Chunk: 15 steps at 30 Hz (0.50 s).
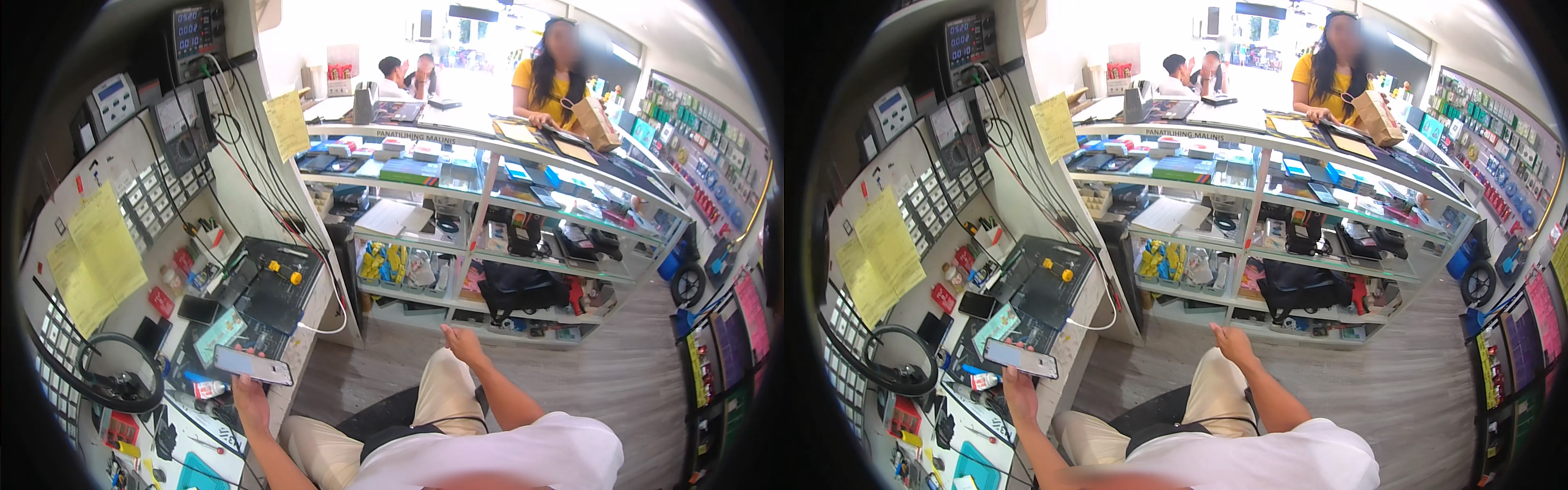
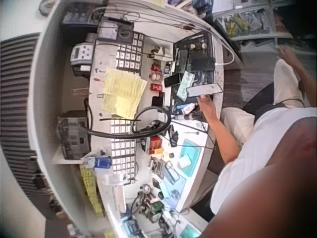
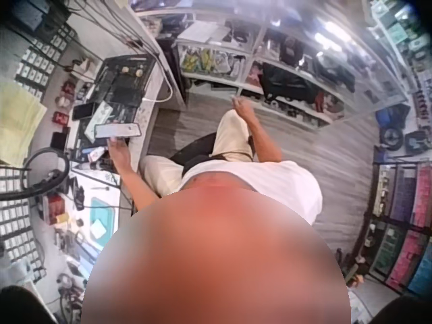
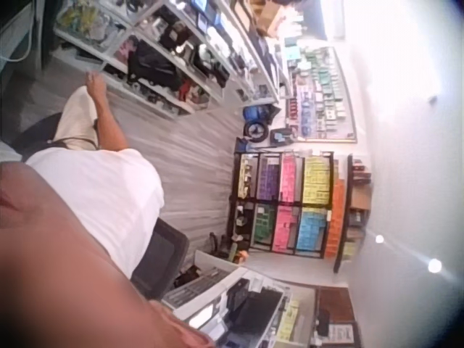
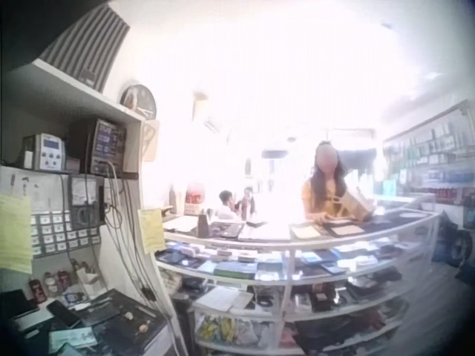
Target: The person uses a rotary tool to grind the edges of a smartphone back cover, then removes a protective film from a new back cover and aligns it with the phone chassis. The person handles the phone and back cover repeatedly while seated at a workbench.
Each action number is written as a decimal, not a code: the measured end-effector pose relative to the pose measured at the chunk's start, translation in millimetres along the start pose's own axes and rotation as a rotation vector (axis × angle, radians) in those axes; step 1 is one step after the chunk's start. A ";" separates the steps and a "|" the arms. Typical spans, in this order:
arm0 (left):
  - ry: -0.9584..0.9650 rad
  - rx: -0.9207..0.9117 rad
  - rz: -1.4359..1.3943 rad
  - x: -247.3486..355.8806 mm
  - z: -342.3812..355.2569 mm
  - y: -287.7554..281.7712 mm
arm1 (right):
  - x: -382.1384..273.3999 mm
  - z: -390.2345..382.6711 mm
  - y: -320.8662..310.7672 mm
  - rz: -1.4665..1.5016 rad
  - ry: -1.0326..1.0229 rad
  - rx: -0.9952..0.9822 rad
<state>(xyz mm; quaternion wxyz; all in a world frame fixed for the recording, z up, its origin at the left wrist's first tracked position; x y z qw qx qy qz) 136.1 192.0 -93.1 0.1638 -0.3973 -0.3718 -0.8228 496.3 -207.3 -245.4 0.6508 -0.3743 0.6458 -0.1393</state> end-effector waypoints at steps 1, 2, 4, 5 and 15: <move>-0.001 0.002 -0.001 0.4 0.3 1.3 | -0.9 -2.4 -0.7 0.018 -0.020 0.027; 0.008 -0.006 -0.008 1.2 0.5 3.0 | -0.4 -3.9 -0.7 0.040 -0.015 0.050; -0.010 0.026 0.020 0.8 0.2 2.2 | -4.6 -6.2 -1.6 0.028 -0.079 0.130; -0.013 0.024 0.018 0.9 0.1 2.8 | -5.6 -7.8 -1.9 0.030 -0.107 0.147; -0.025 0.005 0.039 -2.3 -0.4 1.5 | 48.5 -32.6 -20.3 -0.231 0.189 -0.166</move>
Point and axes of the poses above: each hand's wrist, its own z-axis towards the middle knuckle, its own y-axis out of the palm, x = y × z, the point moved 6 cm from there along z, towards the middle knuckle, and after that the axes turned 11 degrees about y, right-handed, at the moved point
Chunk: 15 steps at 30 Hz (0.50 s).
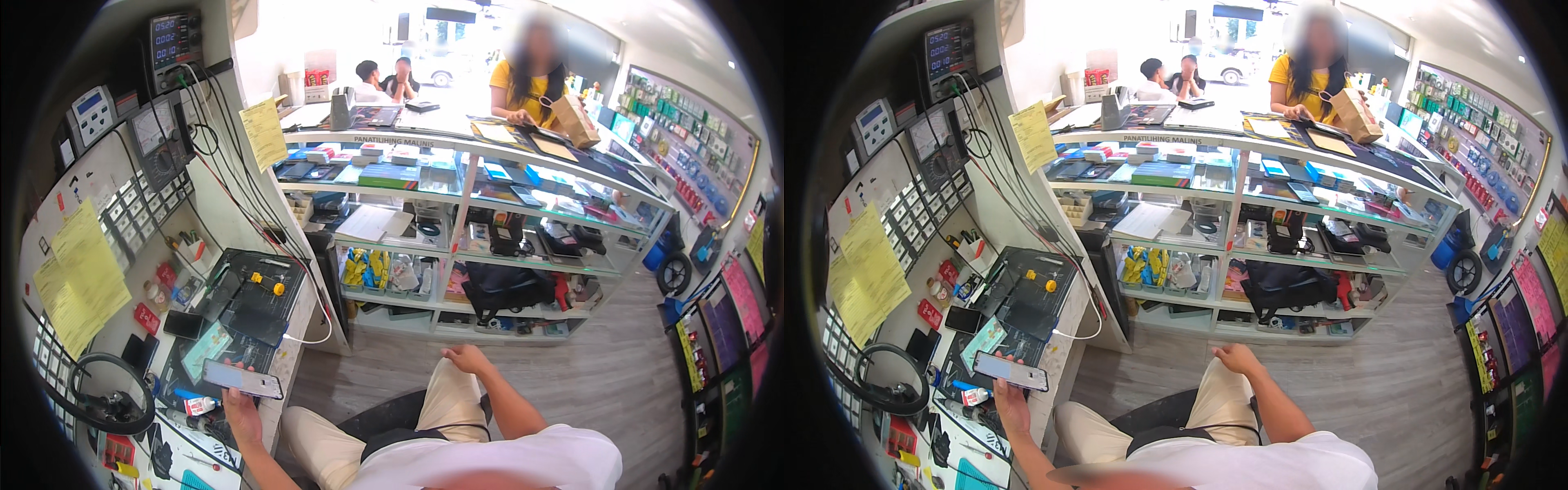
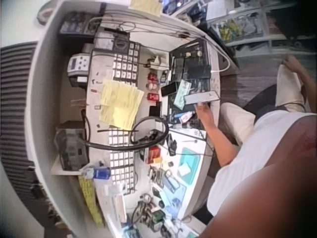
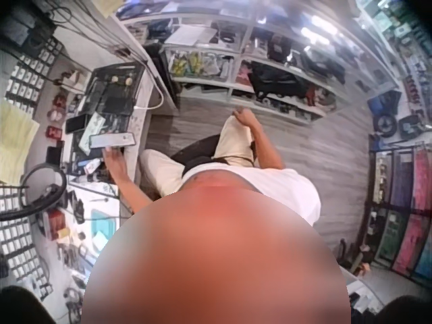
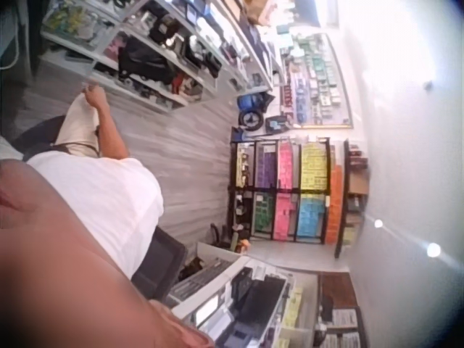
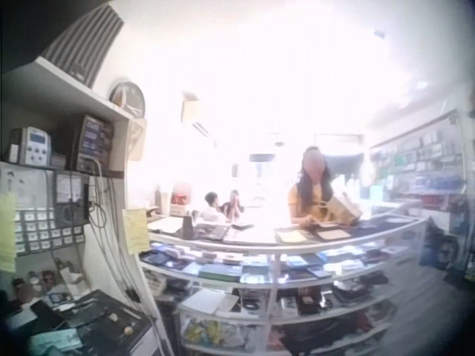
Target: The person uses a rotary tool to grind the edges of a smartphone back cover, then removes a protective film from a new back cover and aligns it with the phone chassis. The person handles the phone and back cover repeatedly while seated at a workbench.
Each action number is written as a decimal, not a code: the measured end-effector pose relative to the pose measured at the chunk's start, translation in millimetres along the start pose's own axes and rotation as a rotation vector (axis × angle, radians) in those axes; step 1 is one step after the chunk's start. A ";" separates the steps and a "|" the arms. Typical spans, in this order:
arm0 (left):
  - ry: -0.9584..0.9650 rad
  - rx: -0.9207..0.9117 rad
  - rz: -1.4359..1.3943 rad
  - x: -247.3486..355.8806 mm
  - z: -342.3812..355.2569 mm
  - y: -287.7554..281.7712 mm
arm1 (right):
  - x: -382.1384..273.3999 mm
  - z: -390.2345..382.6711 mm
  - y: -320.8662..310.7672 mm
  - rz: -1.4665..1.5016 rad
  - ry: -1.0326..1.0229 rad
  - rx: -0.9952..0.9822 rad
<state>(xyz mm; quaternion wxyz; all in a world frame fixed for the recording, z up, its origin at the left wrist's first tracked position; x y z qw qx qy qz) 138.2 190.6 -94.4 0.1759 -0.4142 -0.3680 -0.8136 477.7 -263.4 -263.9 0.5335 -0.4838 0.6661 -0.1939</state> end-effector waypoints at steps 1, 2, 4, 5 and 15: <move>-0.014 0.016 0.008 -1.6 0.3 -1.6 | 5.1 -4.0 0.0 -0.012 -0.010 -0.018; -0.012 0.013 0.007 -2.3 0.7 -2.1 | 12.4 -8.9 1.4 -0.028 0.007 -0.046; -0.005 0.000 0.002 -3.4 1.5 -2.4 | 25.3 -14.9 1.9 -0.036 0.021 -0.062; 0.001 -0.008 0.000 -3.6 1.6 -2.5 | 31.2 -16.6 1.4 -0.030 0.018 -0.051; 0.011 -0.032 -0.005 -4.4 1.4 -3.0 | 66.2 1.1 8.4 -0.431 0.183 0.022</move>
Point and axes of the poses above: each hand's wrist, its own z-axis towards the middle knuckle, its own y-axis out of the palm, x = y × z, the point moved 6 cm from there along z, towards the middle knuckle, and after that the axes turned 11 degrees about y, right-handed, at the moved point
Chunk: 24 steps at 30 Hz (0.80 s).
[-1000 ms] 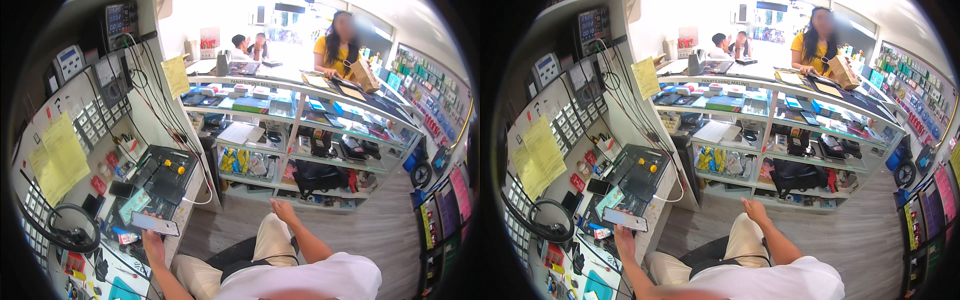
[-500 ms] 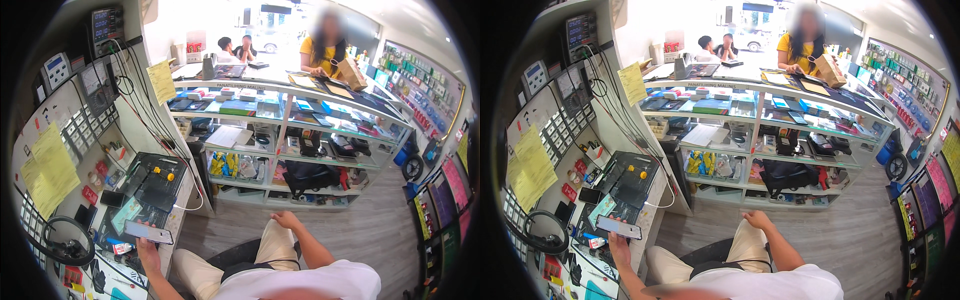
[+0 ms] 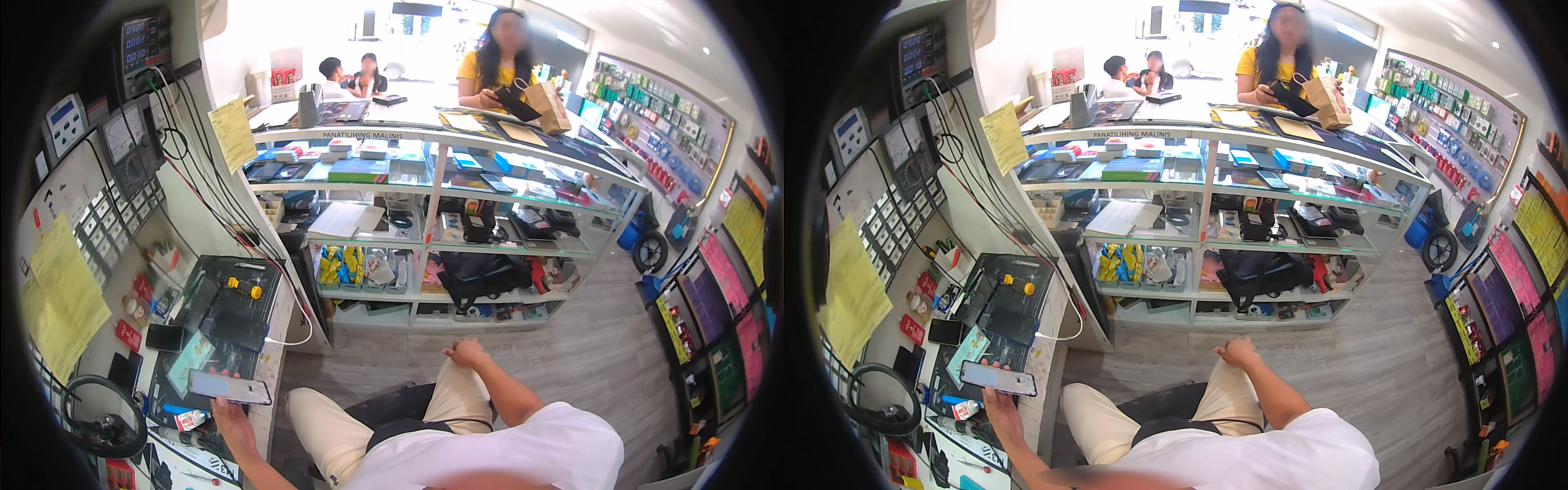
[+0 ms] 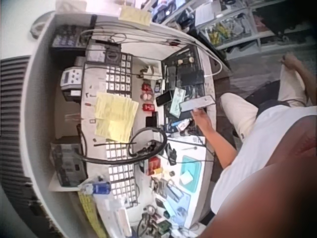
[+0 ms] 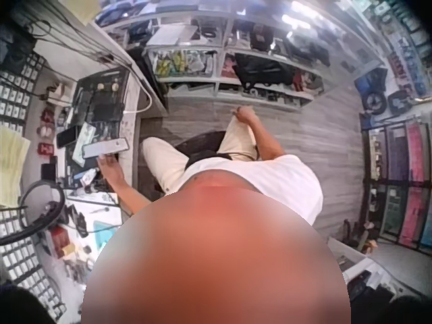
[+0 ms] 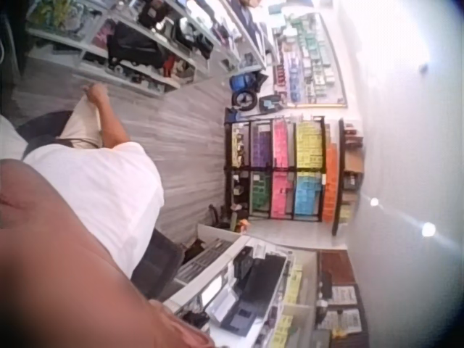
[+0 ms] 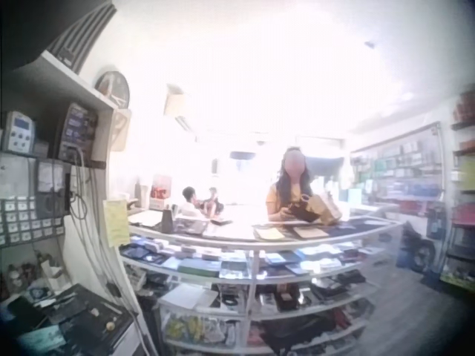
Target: The person uses a rotary tool to grind the edges of a smartphone back cover, then removes a protective film from a new back cover and aligns it with the phone chassis. The person handles the phone and back cover repeatedly while seated at a workbench.
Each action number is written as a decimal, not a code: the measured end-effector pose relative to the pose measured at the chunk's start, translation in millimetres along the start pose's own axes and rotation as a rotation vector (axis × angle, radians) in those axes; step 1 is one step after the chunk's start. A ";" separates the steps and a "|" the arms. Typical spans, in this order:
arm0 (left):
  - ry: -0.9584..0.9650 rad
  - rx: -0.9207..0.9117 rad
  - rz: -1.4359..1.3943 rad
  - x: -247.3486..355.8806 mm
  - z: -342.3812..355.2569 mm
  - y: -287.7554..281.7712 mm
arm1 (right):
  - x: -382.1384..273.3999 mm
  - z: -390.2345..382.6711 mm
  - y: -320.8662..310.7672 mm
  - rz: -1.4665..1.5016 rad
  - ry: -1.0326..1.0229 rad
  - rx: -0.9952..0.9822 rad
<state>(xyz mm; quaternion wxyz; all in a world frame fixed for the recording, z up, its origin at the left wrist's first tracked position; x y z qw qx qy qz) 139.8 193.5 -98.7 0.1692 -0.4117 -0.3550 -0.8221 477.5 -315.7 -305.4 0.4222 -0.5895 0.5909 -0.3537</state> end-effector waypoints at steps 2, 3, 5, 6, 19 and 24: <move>-0.014 0.014 0.013 -0.6 0.2 -1.3 | -2.2 -3.1 -2.6 -0.008 0.034 0.031; -0.013 0.009 0.015 -0.7 0.6 -0.9 | -4.0 -4.7 -5.1 -0.032 0.053 0.052; -0.006 -0.003 0.008 -0.6 0.7 0.3 | -15.4 -6.6 -3.1 -0.068 0.011 -0.051; 0.008 -0.024 -0.005 0.1 0.9 2.1 | -20.4 -7.5 -2.3 -0.111 0.002 -0.098; -0.008 0.024 -0.018 1.0 -1.0 0.6 | -57.5 -9.7 -7.1 -0.075 -0.017 0.087; 0.020 0.013 -0.010 2.7 -2.2 1.1 | -89.4 -30.0 2.5 -0.305 -0.196 -0.124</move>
Point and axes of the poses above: each hand's wrist, its own z-axis towards the middle knuckle, its own y-axis out of the palm, x = y × z, the point moved 6 cm from there along z, towards the middle knuckle, and after that the axes turned 11 degrees about y, right-handed, at the moved point
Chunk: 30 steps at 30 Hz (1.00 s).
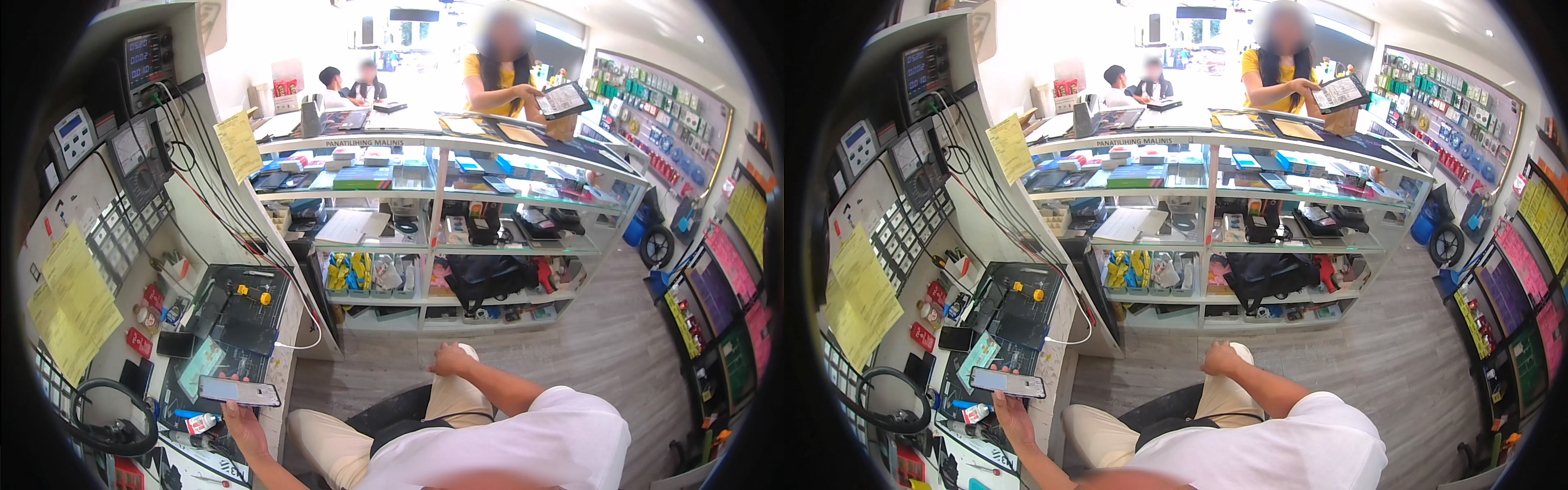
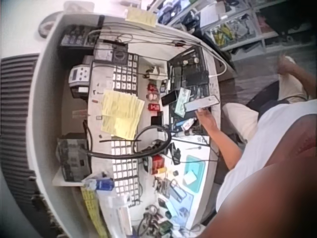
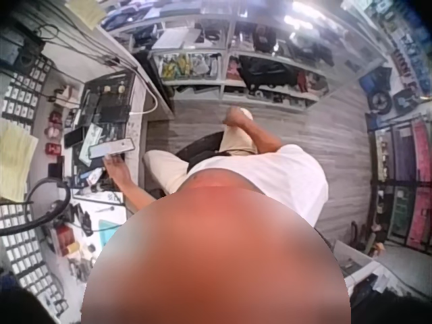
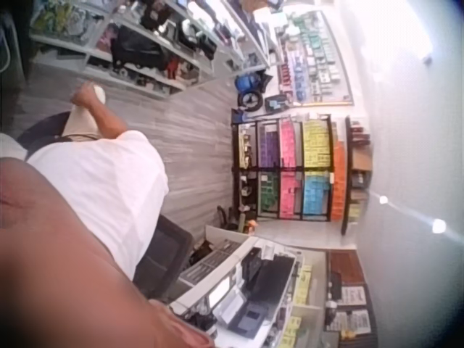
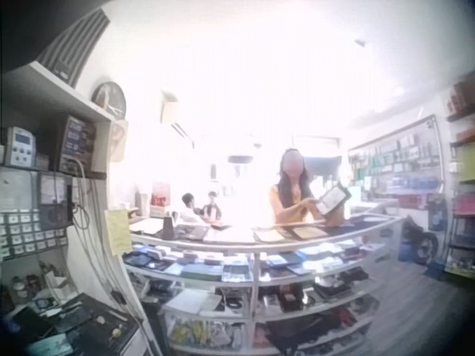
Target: The person uses a rotary tool to grind the edges of a smartphone back cover, then removes a protective film from a new back cover and aligns it with the phone chassis. The person handles the phone and back cover repeatedly while seated at a workbench.
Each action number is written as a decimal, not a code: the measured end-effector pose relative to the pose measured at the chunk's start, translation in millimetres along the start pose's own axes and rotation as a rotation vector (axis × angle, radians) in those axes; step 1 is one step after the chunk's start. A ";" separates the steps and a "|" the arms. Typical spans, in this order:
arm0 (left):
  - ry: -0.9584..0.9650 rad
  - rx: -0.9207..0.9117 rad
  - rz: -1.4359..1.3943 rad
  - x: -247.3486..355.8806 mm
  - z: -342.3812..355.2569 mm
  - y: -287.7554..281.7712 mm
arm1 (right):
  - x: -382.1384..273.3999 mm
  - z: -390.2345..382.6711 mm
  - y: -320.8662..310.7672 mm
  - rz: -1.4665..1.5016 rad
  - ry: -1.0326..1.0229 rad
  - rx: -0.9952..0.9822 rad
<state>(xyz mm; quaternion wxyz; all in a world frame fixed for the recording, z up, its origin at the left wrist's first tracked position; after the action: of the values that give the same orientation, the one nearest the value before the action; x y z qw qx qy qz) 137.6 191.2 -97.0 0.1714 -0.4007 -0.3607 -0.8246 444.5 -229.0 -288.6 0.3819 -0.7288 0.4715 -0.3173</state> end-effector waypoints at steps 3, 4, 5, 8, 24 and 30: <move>0.016 -0.003 -0.020 0.3 -1.4 -0.1 | -4.0 -3.1 1.2 0.053 -0.007 -0.031; -0.001 0.025 -0.010 -0.9 -1.9 -2.1 | -0.5 -0.3 2.2 0.064 0.018 -0.021; -0.001 0.025 -0.010 -1.2 -1.9 -2.5 | 4.8 4.8 3.1 0.078 0.036 -0.016; -0.007 0.003 -0.002 -1.9 -0.6 -2.7 | 18.8 20.6 6.7 0.125 0.074 0.051; 0.005 -0.041 -0.028 -2.4 0.0 -2.7 | -3.3 16.5 8.8 0.071 0.120 0.022; -0.007 -0.011 -0.012 -5.1 -0.1 -6.2 | -16.3 25.4 27.6 -0.046 0.048 0.049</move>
<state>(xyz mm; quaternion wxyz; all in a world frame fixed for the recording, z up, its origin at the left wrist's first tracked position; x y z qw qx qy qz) 137.2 195.3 -103.9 0.1630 -0.4025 -0.3594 -0.8260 447.3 -214.5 -326.8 0.3807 -0.7221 0.4559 -0.3547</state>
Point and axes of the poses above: each hand's wrist, its own z-axis towards the middle knuckle, its own y-axis out of the palm, x = y × z, the point moved 6 cm from there along z, towards the middle knuckle, and after that the axes turned 11 degrees about y, right-handed, at the moved point
